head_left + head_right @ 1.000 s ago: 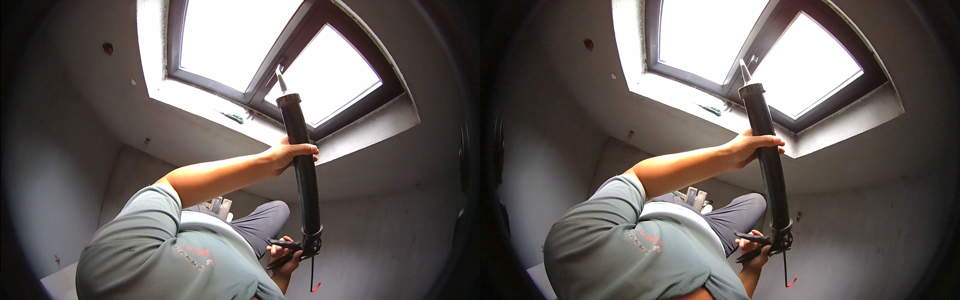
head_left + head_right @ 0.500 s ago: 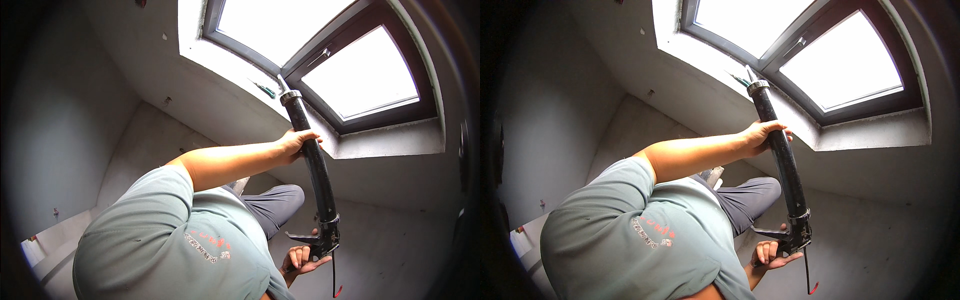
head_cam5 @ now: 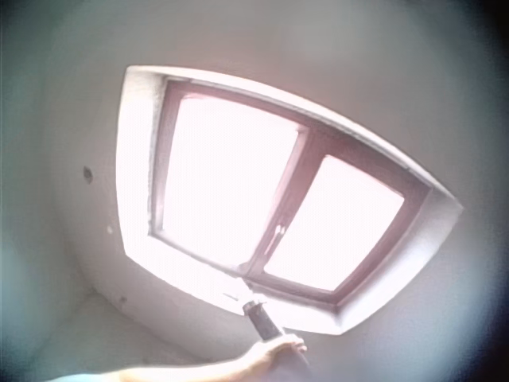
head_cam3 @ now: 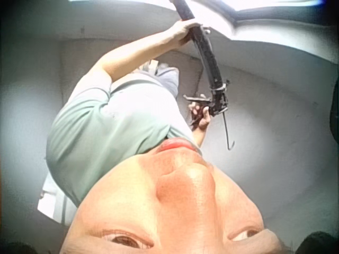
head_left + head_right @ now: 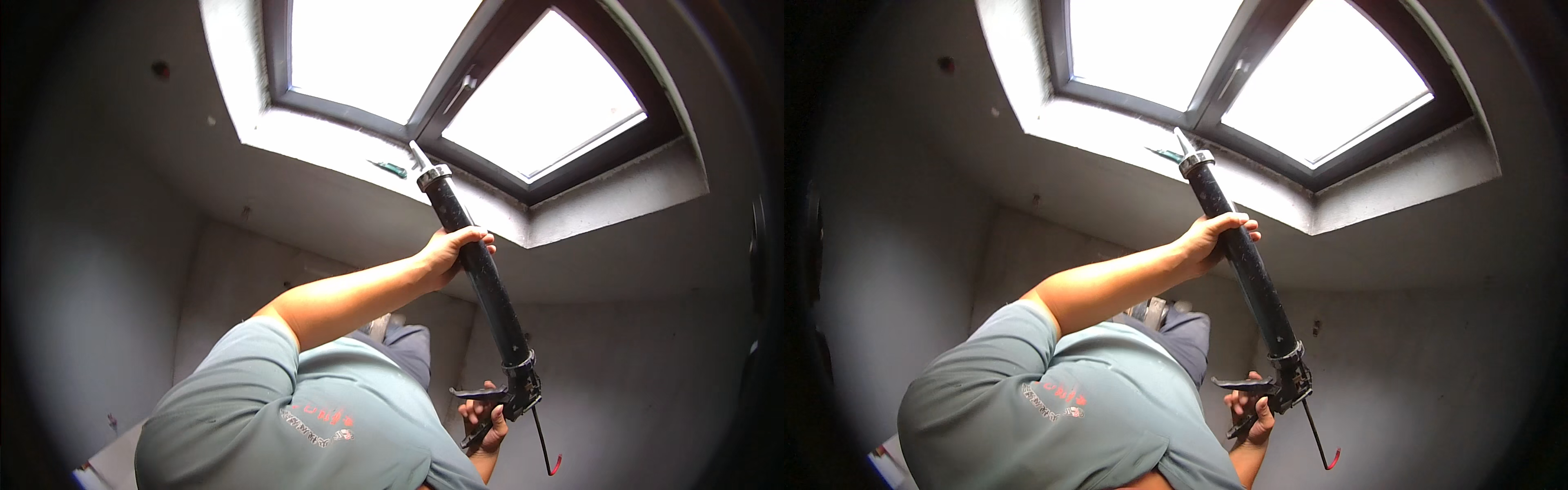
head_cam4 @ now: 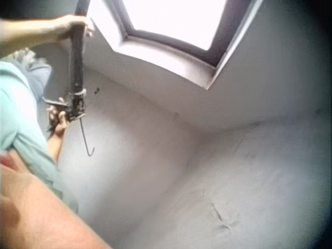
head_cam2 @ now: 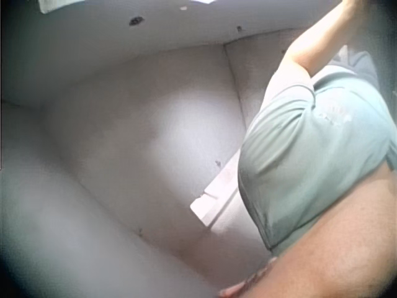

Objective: The person prepares a caulking gun by cutting the sealant tube tip, then moves to a window and applies sealant along the window frame joints. The person uses a utility knife to prepare the tube and a caulking gun to apply the sealant.

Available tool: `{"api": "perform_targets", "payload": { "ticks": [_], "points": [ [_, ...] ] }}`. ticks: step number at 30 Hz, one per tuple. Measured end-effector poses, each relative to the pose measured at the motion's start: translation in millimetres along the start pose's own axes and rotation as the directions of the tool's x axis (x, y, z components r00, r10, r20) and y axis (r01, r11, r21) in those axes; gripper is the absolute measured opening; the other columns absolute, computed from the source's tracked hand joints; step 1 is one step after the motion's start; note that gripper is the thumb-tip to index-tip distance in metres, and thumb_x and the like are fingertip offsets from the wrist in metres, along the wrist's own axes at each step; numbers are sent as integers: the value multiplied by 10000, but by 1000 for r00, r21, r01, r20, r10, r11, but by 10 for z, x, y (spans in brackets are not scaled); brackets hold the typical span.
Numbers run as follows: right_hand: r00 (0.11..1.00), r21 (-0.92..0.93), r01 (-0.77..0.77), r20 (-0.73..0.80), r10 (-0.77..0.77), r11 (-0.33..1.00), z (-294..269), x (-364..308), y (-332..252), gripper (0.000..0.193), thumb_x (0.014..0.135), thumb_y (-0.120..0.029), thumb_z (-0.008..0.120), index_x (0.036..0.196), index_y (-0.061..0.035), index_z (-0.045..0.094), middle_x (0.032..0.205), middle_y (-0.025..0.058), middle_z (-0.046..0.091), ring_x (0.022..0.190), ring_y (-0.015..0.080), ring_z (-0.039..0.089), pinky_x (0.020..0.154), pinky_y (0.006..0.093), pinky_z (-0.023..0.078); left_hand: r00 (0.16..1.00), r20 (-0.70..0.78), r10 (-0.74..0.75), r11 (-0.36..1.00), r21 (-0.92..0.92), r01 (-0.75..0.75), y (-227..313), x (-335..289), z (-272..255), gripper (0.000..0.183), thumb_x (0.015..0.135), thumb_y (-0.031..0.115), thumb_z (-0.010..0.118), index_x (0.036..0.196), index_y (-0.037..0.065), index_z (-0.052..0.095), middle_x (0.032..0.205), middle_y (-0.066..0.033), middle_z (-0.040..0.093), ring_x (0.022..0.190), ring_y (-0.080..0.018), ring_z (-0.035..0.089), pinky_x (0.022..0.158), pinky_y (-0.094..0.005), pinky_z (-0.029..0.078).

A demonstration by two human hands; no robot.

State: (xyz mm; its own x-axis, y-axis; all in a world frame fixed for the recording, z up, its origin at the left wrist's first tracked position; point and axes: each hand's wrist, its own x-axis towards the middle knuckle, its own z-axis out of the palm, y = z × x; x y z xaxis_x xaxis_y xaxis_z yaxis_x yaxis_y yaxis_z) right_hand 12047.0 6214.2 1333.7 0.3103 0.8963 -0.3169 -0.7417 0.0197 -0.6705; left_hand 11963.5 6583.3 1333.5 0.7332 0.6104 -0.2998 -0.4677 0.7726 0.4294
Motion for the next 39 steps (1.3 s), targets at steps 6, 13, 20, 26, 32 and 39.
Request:
{"api": "perform_targets", "payload": {
  "ticks": [6, 13, 20, 26, 32, 39],
  "points": [
    [986, -2, 166, 20, -166, 986, -189, 289, 145, 662, 918, -328, 795, 1463, -66, 524, 1437, 203, 592, 1405, 412, 508, 1220, 555, 341, 994, 107, 5, 996, 90, -15, -116, 293, 232, 388, 891, 243, 770, 1150, 0, 615, 1170, -166, 707, 1138, -283, 691, 1054, -485, 534],
    [889, -147, 457, 109, -445, 877, -748, 853, 346, 606, 877, -371, 841, 1295, -11, 591, 1122, 172, 686, 1120, 373, 673, 1091, 547, 475, 972, 236, -20, 985, 173, -22, -284, 577, 557, 355, 886, 287, 743, 1078, 13, 622, 1070, -130, 675, 1146, -289, 671, 1044, -456, 514],
    [749, -264, 661, 294, -594, 703, -957, 1550, 312, 667, 854, -546, 815, 1156, 3, 586, 1066, 153, 684, 1082, 319, 686, 1056, 501, 504, 948, 308, 83, 745, 613, -264, 85, 466, 930, 420, 948, 433, 761, 1095, 66, 619, 984, -72, 686, 932, -207, 699, 883, -421, 574],
    [621, -192, 772, 435, -652, 607, -415, 1984, -365, 728, 936, -621, 669, 1280, 10, 555, 1115, 204, 701, 1100, 337, 685, 1052, 498, 495, 888, 339, 311, 649, 607, -458, 710, 791, 1515, 574, 944, 461, 766, 1217, 11, 538, 1102, -112, 630, 1026, -243, 667, 983, -498, 564],
    [605, -226, 789, 448, -658, 572, -52, 2287, -883, 705, 961, -610, 644, 1271, 17, 560, 1108, 206, 700, 1108, 322, 688, 1088, 496, 479, 856, 325, 403, 606, 605, -515, 1131, 1053, 1934, 405, 975, 393, 717, 1111, 28, 606, 976, -85, 665, 907, -207, 713, 863, -418, 649],
    [565, -250, 820, 498, -658, 515, 111, 2459, -1077, 662, 979, -576, 643, 1270, 14, 571, 1129, 207, 705, 1127, 329, 698, 1089, 490, 495, 839, 376, 393, 655, 525, -543, 1331, 1269, 1997, 371, 970, 351, 708, 1117, 24, 609, 961, -81, 668, 896, -200, 714, 854, -413, 650]
  ]
}}
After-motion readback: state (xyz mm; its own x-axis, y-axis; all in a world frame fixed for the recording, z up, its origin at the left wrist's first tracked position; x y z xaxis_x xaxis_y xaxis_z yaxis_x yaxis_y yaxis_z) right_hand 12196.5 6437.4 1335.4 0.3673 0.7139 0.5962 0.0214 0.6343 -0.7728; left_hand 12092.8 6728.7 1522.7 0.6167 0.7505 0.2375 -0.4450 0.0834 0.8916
